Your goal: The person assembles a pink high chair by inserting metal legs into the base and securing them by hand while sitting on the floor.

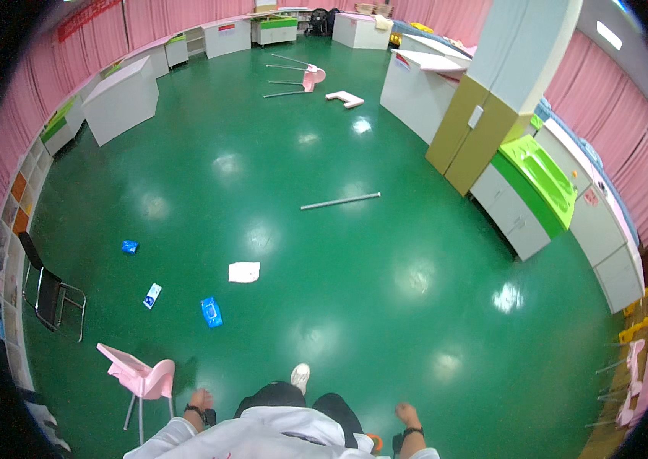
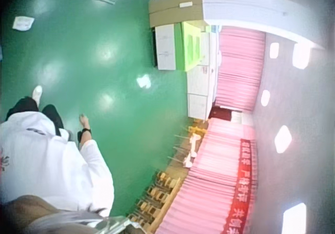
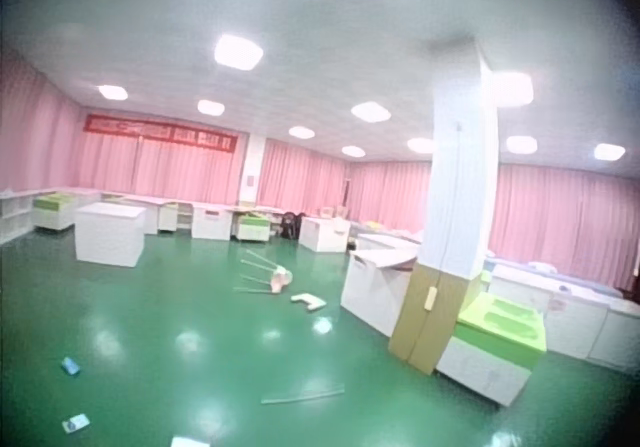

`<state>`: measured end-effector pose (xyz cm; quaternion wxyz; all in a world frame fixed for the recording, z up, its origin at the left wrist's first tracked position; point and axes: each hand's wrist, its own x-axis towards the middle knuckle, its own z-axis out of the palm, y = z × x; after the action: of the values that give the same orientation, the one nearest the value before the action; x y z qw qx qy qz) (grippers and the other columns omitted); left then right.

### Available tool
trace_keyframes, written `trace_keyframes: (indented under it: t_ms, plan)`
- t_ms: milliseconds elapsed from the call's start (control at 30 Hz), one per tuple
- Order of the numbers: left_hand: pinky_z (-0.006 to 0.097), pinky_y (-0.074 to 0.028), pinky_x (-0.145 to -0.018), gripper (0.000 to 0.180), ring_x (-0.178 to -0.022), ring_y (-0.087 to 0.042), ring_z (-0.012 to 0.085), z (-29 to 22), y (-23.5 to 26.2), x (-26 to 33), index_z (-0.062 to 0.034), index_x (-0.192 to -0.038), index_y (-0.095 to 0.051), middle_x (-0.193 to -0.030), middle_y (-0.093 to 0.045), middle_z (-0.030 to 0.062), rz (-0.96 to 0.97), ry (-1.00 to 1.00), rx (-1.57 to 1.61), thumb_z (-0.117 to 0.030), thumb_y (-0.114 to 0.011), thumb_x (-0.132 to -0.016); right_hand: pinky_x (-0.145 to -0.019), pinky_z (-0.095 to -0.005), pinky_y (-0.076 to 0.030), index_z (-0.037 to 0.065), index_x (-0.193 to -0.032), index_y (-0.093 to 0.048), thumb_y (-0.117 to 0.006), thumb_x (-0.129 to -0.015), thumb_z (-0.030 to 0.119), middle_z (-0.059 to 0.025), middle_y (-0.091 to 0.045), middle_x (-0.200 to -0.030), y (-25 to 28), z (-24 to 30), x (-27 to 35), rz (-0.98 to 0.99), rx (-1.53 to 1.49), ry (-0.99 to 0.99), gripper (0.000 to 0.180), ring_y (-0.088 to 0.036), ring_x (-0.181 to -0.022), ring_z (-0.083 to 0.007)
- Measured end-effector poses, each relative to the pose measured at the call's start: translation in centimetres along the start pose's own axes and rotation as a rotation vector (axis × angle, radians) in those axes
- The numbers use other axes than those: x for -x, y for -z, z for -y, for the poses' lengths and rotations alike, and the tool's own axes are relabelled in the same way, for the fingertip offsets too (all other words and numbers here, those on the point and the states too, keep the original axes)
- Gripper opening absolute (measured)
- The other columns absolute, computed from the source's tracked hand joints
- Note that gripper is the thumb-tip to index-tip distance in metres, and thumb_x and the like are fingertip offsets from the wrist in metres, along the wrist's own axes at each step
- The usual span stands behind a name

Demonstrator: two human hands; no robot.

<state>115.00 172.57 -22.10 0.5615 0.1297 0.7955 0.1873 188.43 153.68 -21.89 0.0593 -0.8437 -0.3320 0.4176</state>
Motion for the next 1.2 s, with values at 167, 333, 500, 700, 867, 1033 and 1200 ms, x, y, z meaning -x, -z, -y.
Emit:
trace_keyframes:
  t_ms: [167,333,500,700,867,1033,1200]
  plan:
    - [0.032,-0.047,-0.06,0.033,-0.071,-0.06,0.018,-20.0,-12.7,-1.7,-0.006,-0.106,-0.055,-0.088,-0.063,0.0078,0.249,-0.253,0.003,-0.034,-0.046,-0.091,-0.069,-0.0379,-0.053,0.007,-0.088,-0.07,-0.055,-0.079,0.028,-0.0121,-0.069,-0.083,1.5,-6.8,-2.1,0.088,0.276,0.08,0.028,-0.067,-0.076,-0.0262]
    - [0.031,-0.047,-0.064,0.034,-0.075,-0.06,0.017,-34.0,-19.8,-3.1,-0.0052,-0.108,-0.054,-0.092,-0.063,0.0077,0.222,-0.372,-0.077,-0.034,-0.045,-0.091,-0.065,-0.0403,-0.052,0.008,-0.082,-0.068,-0.056,-0.078,0.03,-0.0112,-0.067,-0.081,4.2,2.0,-6.4,0.153,0.122,-0.248,0.025,-0.066,-0.075,-0.027]
    - [0.034,-0.047,-0.065,0.037,-0.074,-0.061,0.0204,-38.5,-21.9,-4.6,-0.0056,-0.111,-0.053,-0.094,-0.063,0.0096,0.115,-0.306,-0.111,-0.035,-0.046,-0.09,-0.063,-0.0439,-0.052,0.008,-0.077,-0.066,-0.056,-0.078,0.031,-0.0116,-0.065,-0.075,12.0,6.5,-20.6,0.282,0.703,0.244,0.026,-0.064,-0.07,-0.0272]
    - [0.041,-0.048,-0.074,0.045,-0.084,-0.062,0.0263,-39.3,-24.1,-3.4,-0.005,-0.115,-0.051,-0.1,-0.063,0.013,0.037,-0.178,-0.001,-0.042,-0.046,-0.089,-0.07,-0.044,-0.049,0.005,-0.084,-0.067,-0.053,-0.082,0.024,-0.0199,-0.063,-0.089,25.0,26.8,-43.7,-0.154,0.318,0.289,0.024,-0.061,-0.083,-0.0388]
    - [0.042,-0.048,-0.072,0.045,-0.087,-0.06,0.028,-37.3,-25.8,-3.4,-0.0069,-0.118,-0.05,-0.102,-0.062,0.0121,0.026,0.12,0.057,-0.041,-0.042,-0.09,-0.089,-0.0461,-0.045,0.003,-0.101,-0.063,-0.049,-0.085,0.027,-0.0235,-0.061,-0.105,34.2,52.9,-54.6,-0.106,0.142,0.375,0.032,-0.056,-0.103,-0.04]
    - [0.042,-0.048,-0.061,0.029,-0.071,-0.06,0.0296,-41.4,-28.0,-11.2,-0.0036,-0.098,-0.055,-0.085,-0.061,0.0151,-0.081,-0.048,-0.482,-0.029,-0.049,-0.085,-0.083,-0.0418,-0.049,0.007,-0.104,-0.064,-0.05,-0.084,0.028,-0.0192,-0.065,-0.096,34.7,68.4,-60.8,-0.035,0.241,0.549,0.032,-0.061,-0.094,-0.036]
    - [0.038,-0.041,-0.046,0.016,-0.052,-0.052,0.0222,-43.8,-30.3,-16.8,-0.0065,-0.068,-0.057,-0.06,-0.056,0.0118,-0.267,-0.511,-1.007,-0.016,-0.054,-0.08,-0.088,-0.0425,-0.047,0.009,-0.109,-0.062,-0.048,-0.085,0.029,-0.0182,-0.064,-0.104,36.7,75.4,-64.6,0.26,0.582,0.695,0.034,-0.059,-0.1,-0.0363]
